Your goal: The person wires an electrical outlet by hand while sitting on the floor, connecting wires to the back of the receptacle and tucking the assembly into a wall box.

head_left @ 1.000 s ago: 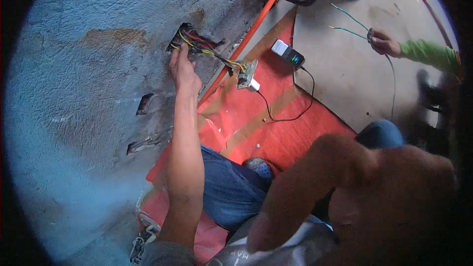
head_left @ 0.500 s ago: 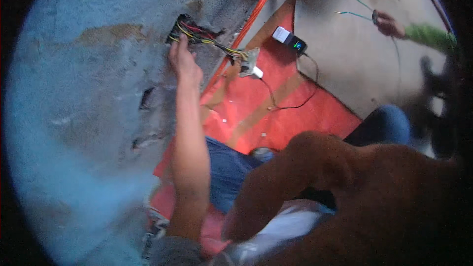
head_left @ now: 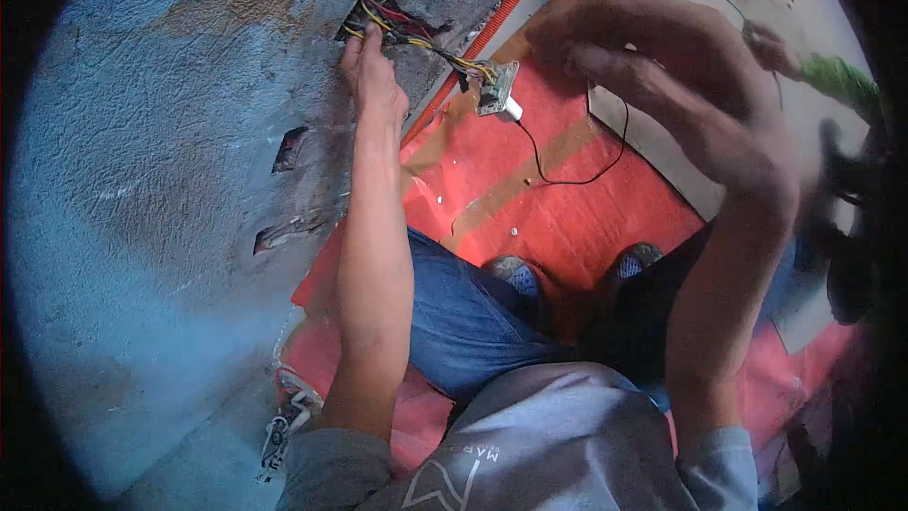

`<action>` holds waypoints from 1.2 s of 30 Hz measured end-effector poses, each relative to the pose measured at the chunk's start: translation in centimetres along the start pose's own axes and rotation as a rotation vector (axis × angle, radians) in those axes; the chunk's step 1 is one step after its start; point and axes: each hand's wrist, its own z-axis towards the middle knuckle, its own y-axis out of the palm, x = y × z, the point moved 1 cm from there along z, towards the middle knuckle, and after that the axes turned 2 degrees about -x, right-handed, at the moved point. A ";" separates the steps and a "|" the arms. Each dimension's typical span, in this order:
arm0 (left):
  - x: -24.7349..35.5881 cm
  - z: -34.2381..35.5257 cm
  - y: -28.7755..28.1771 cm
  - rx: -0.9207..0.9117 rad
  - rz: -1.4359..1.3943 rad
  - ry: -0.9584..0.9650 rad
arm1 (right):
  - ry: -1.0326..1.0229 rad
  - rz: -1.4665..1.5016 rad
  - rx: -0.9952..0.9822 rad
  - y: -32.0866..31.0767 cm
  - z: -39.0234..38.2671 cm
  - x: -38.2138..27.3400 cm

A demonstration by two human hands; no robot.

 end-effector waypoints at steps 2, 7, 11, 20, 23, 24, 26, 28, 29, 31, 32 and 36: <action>-0.4 0.4 0.1 0.011 0.034 -0.025 | 0.050 -0.072 -0.029 -0.8 1.1 1.6; -1.2 0.2 -0.5 0.006 0.002 -0.016 | 0.267 -0.439 -0.191 -1.1 2.5 6.7; -0.9 0.4 -0.9 -0.016 0.026 0.052 | 0.394 -0.932 -0.492 0.4 -0.4 9.0; -0.3 -0.3 -0.3 -0.029 -0.024 -0.046 | 0.462 -1.095 -0.438 1.0 -2.3 10.3; -0.1 -0.1 -0.3 -0.009 -0.022 -0.062 | 0.420 -1.115 -0.389 0.1 -2.2 10.4; -0.2 0.0 -0.5 -0.007 -0.021 -0.061 | 0.443 -1.152 -0.407 0.0 -2.2 10.3; -0.2 0.2 -0.7 0.004 0.013 -0.077 | 0.456 -1.149 -0.414 0.0 -2.2 10.4; -0.2 0.0 -0.5 0.006 0.007 -0.089 | 0.473 -1.148 -0.419 0.0 -2.5 10.4; -0.2 0.0 -0.5 0.011 0.002 -0.098 | 0.414 -1.173 -0.361 0.3 -2.7 10.1; -0.3 -0.1 -0.5 0.023 -0.004 -0.111 | 0.355 -1.197 -0.301 0.6 -2.9 9.7; -0.3 -0.1 -0.6 0.034 -0.012 -0.125 | 0.346 -1.175 -0.297 0.6 -2.9 9.5; -0.6 0.1 -0.6 0.071 0.030 -0.154 | 0.382 -1.142 -0.347 0.5 -2.5 9.3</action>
